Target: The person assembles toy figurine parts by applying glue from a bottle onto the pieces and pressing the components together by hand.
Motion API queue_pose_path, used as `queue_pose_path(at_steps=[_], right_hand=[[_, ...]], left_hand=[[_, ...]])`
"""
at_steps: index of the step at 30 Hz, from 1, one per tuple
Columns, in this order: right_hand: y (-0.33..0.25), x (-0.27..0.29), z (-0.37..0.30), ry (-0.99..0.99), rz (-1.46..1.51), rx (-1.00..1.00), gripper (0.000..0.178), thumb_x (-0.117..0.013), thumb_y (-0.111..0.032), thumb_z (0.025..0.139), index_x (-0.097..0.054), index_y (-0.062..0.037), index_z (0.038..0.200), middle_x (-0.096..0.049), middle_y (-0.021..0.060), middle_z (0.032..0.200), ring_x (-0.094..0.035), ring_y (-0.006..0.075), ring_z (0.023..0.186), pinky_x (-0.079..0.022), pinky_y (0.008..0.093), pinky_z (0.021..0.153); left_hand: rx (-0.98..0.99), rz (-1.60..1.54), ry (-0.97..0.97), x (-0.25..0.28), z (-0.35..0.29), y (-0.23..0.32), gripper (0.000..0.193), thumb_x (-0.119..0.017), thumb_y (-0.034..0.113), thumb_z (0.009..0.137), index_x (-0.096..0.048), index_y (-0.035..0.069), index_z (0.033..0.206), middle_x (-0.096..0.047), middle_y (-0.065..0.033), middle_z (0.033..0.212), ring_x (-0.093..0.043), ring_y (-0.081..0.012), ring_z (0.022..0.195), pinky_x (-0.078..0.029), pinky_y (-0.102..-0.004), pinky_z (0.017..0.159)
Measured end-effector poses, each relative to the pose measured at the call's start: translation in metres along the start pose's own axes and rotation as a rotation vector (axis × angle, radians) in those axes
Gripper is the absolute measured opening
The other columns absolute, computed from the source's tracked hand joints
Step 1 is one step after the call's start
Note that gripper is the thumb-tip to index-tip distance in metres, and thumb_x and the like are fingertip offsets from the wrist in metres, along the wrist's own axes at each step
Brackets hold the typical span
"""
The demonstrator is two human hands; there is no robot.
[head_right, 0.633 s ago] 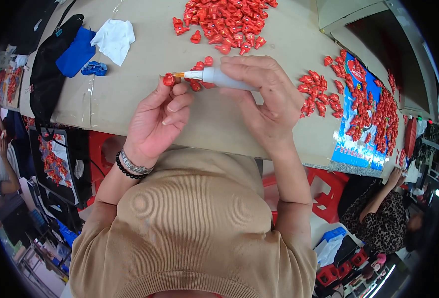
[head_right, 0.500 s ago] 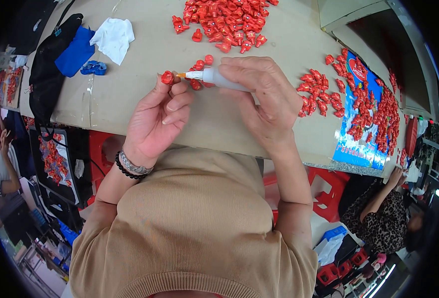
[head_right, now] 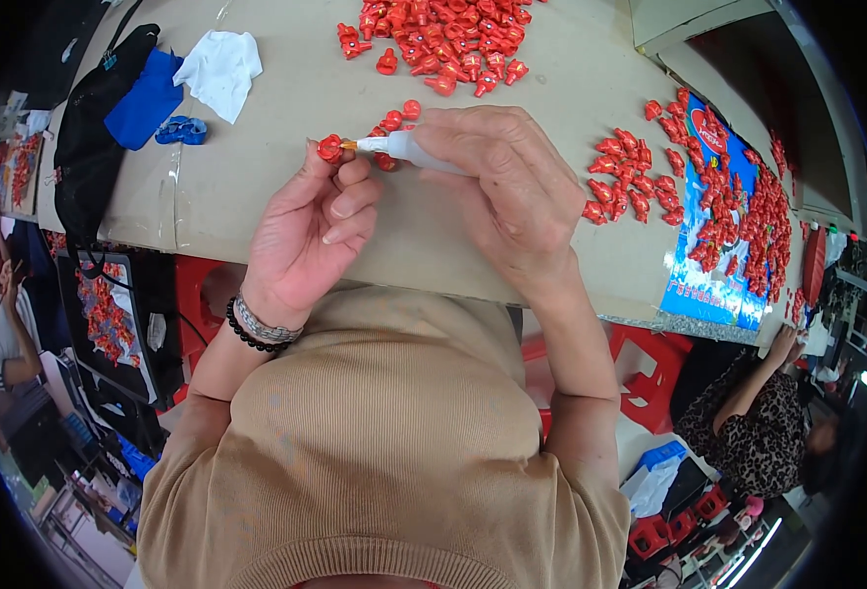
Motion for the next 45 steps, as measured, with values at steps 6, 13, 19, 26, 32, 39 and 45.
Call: queue_pose_path(at_steps=[6, 13, 19, 26, 32, 39, 45], right_hand=[[0.0003, 0.0001, -0.0006, -0.001, -0.012, 0.003, 0.031, -0.072, 0.008, 0.058, -0.064, 0.0028, 0.088, -0.067, 0.0134, 0.087, -0.065, 0.0254, 0.078, -0.053, 0.0316, 0.066], [-0.0001, -0.0009, 0.0, -0.004, -0.023, 0.022, 0.031, -0.071, 0.008, 0.058, -0.064, 0.0023, 0.088, -0.067, 0.0131, 0.087, -0.065, 0.0255, 0.077, -0.053, 0.0318, 0.065], [0.0013, -0.0003, -0.0016, 0.005, -0.046, 0.032, 0.031, -0.071, 0.008, 0.058, -0.064, 0.0024, 0.087, -0.067, 0.0131, 0.087, -0.064, 0.0256, 0.077, -0.053, 0.0318, 0.065], [-0.0013, 0.0011, 0.0008, -0.003, -0.074, 0.051, 0.03, -0.07, 0.008, 0.058, -0.064, 0.0022, 0.087, -0.067, 0.013, 0.086, -0.065, 0.0258, 0.076, -0.053, 0.0322, 0.065], [-0.0018, 0.0023, -0.0001, -0.041, -0.06, 0.053, 0.032, -0.075, 0.006, 0.065, -0.064, 0.003, 0.094, -0.067, 0.016, 0.09, -0.066, 0.0273, 0.083, -0.055, 0.0329, 0.07], [-0.0021, 0.0015, 0.0013, 0.0, -0.062, 0.064, 0.03, -0.071, 0.007, 0.058, -0.064, 0.0021, 0.087, -0.067, 0.0133, 0.086, -0.065, 0.0264, 0.076, -0.053, 0.0326, 0.065], [-0.0022, 0.0018, 0.002, -0.002, -0.077, 0.064, 0.03, -0.071, 0.007, 0.058, -0.065, 0.0019, 0.087, -0.066, 0.0131, 0.085, -0.065, 0.026, 0.076, -0.053, 0.0323, 0.065]], left_hand=[[-0.015, 0.001, 0.032, -0.0048, -0.0001, -0.0019, 0.027, -0.045, 0.029, 0.098, -0.055, 0.004, 0.101, -0.053, -0.0051, 0.086, -0.042, -0.0136, 0.069, -0.036, -0.0226, 0.049], [-0.001, 0.024, 0.013, 0.0001, 0.0009, -0.0013, 0.027, -0.048, 0.03, 0.097, -0.059, 0.006, 0.1, -0.059, -0.0038, 0.085, -0.047, -0.0146, 0.069, -0.037, -0.0243, 0.051], [-0.007, 0.034, 0.023, -0.0001, 0.0001, -0.0012, 0.026, -0.048, 0.03, 0.097, -0.059, 0.006, 0.099, -0.059, -0.0035, 0.085, -0.047, -0.0144, 0.069, -0.037, -0.0242, 0.051], [-0.01, 0.04, 0.02, -0.0006, 0.0003, -0.0012, 0.026, -0.047, 0.03, 0.098, -0.058, 0.006, 0.098, -0.057, -0.003, 0.085, -0.047, -0.014, 0.07, -0.037, -0.024, 0.051], [-0.039, 0.002, 0.075, -0.0048, 0.0, -0.0025, 0.028, -0.046, 0.028, 0.098, -0.052, 0.001, 0.102, -0.05, -0.0064, 0.085, -0.039, -0.0129, 0.068, -0.035, -0.0217, 0.048], [-0.04, 0.027, 0.092, -0.0047, 0.0002, -0.0028, 0.029, -0.045, 0.029, 0.098, -0.052, 0.001, 0.101, -0.05, -0.0063, 0.084, -0.039, -0.0132, 0.068, -0.035, -0.022, 0.048], [-0.03, 0.013, 0.083, -0.0056, 0.0002, -0.0031, 0.03, -0.045, 0.029, 0.099, -0.051, -0.001, 0.101, -0.049, -0.0056, 0.083, -0.039, -0.013, 0.067, -0.035, -0.0218, 0.048]])
Point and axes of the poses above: each hand's wrist, its own z-axis towards the middle knuckle, its own x-axis out of the back of the hand, y = z × x, the point moved 6 cm from there along z, towards the middle knuckle
